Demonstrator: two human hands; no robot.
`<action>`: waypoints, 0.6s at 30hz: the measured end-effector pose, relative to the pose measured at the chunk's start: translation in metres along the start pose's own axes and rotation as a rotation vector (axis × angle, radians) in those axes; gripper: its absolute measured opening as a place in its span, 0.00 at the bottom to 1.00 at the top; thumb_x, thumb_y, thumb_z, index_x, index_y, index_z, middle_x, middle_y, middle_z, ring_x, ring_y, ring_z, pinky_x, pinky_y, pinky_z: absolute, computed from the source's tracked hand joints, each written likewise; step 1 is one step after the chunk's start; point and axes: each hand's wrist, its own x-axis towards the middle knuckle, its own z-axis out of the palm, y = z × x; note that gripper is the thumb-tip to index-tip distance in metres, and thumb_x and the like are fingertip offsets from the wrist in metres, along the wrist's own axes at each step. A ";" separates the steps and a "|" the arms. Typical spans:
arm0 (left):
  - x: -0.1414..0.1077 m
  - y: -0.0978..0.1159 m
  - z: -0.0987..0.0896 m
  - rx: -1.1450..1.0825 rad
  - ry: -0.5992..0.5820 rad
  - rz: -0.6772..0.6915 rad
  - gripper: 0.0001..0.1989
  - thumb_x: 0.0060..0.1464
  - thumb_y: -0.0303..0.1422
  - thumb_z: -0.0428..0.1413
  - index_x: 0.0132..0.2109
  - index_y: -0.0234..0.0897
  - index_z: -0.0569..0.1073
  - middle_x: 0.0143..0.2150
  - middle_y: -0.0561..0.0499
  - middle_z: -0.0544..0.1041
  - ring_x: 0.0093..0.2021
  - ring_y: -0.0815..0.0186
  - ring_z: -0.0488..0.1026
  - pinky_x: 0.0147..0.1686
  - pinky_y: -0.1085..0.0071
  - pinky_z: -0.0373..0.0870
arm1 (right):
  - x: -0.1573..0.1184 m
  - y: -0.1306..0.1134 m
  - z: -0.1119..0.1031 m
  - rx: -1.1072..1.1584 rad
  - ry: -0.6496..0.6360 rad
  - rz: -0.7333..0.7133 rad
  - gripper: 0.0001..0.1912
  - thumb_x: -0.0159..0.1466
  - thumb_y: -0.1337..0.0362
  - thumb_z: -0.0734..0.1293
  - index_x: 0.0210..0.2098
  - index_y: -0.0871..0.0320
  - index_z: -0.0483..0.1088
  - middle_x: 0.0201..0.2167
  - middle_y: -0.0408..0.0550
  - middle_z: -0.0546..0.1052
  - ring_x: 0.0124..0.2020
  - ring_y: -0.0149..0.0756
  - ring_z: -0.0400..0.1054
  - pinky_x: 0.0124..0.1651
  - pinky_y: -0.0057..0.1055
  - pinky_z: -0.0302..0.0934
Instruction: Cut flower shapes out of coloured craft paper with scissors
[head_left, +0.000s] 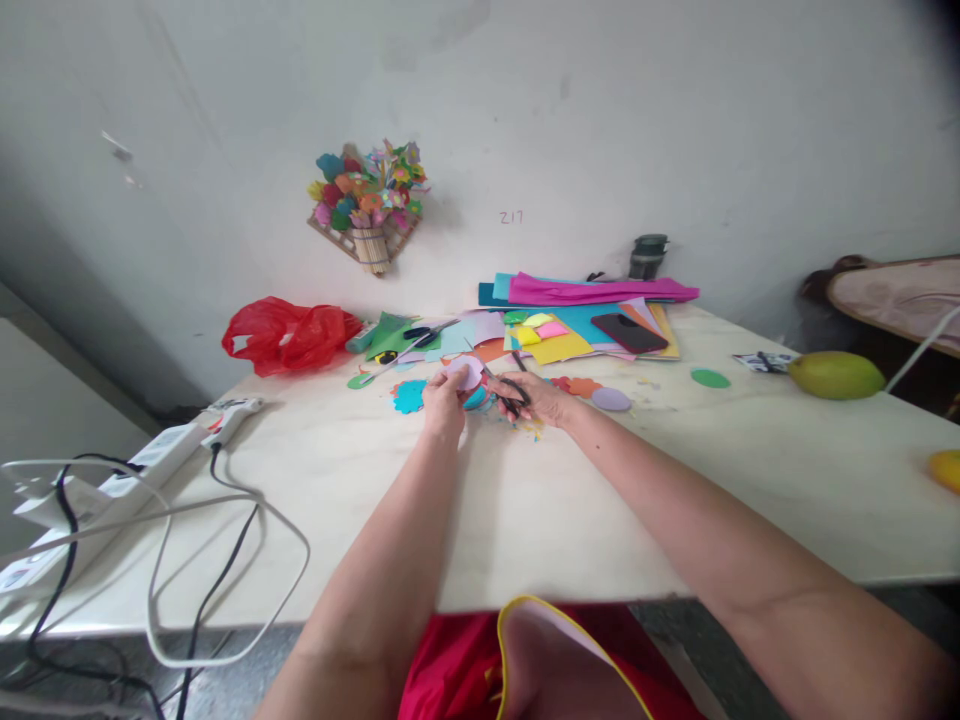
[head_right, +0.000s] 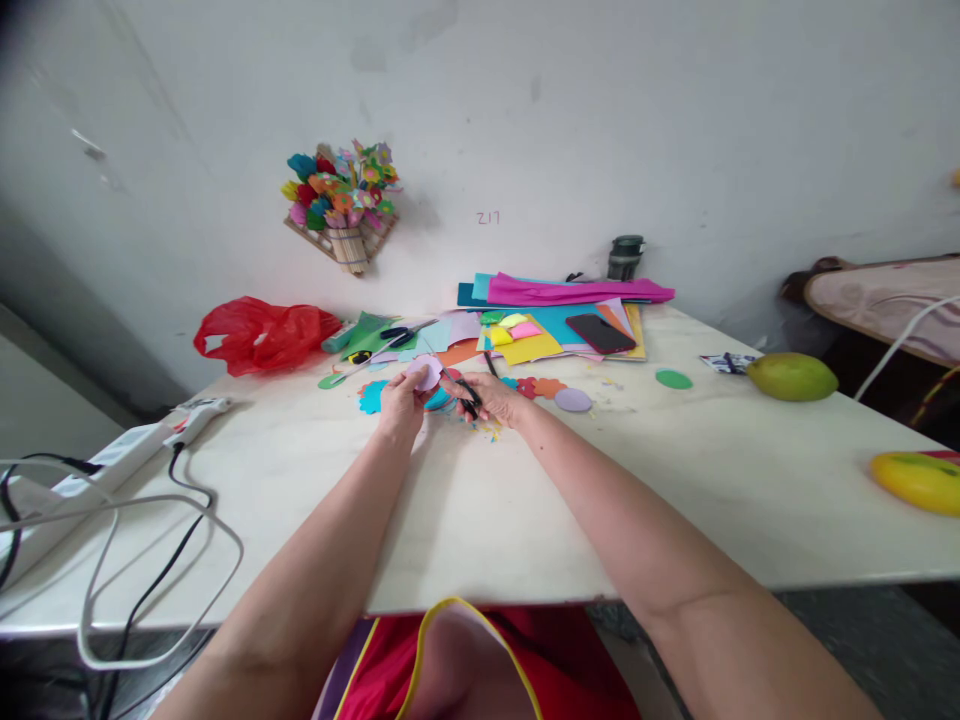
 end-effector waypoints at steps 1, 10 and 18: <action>0.000 0.000 0.000 0.005 0.000 0.001 0.17 0.31 0.33 0.72 0.30 0.34 0.76 0.27 0.50 0.79 0.30 0.65 0.77 0.33 0.70 0.75 | 0.000 0.000 0.000 0.001 -0.003 0.000 0.18 0.64 0.52 0.71 0.34 0.61 0.68 0.20 0.42 0.74 0.14 0.23 0.64 0.11 0.18 0.47; -0.001 0.001 0.000 -0.008 0.000 0.002 0.18 0.29 0.32 0.73 0.29 0.33 0.76 0.27 0.50 0.79 0.28 0.66 0.76 0.30 0.70 0.75 | 0.002 0.004 -0.002 0.014 -0.018 -0.011 0.20 0.62 0.49 0.72 0.34 0.60 0.67 0.20 0.42 0.74 0.14 0.23 0.64 0.11 0.18 0.48; 0.000 0.001 0.000 -0.016 -0.010 0.009 0.18 0.28 0.32 0.73 0.28 0.33 0.76 0.27 0.50 0.79 0.27 0.67 0.76 0.29 0.71 0.74 | 0.002 0.003 -0.001 0.010 -0.002 -0.004 0.19 0.62 0.50 0.72 0.32 0.60 0.66 0.19 0.41 0.73 0.13 0.23 0.63 0.10 0.18 0.46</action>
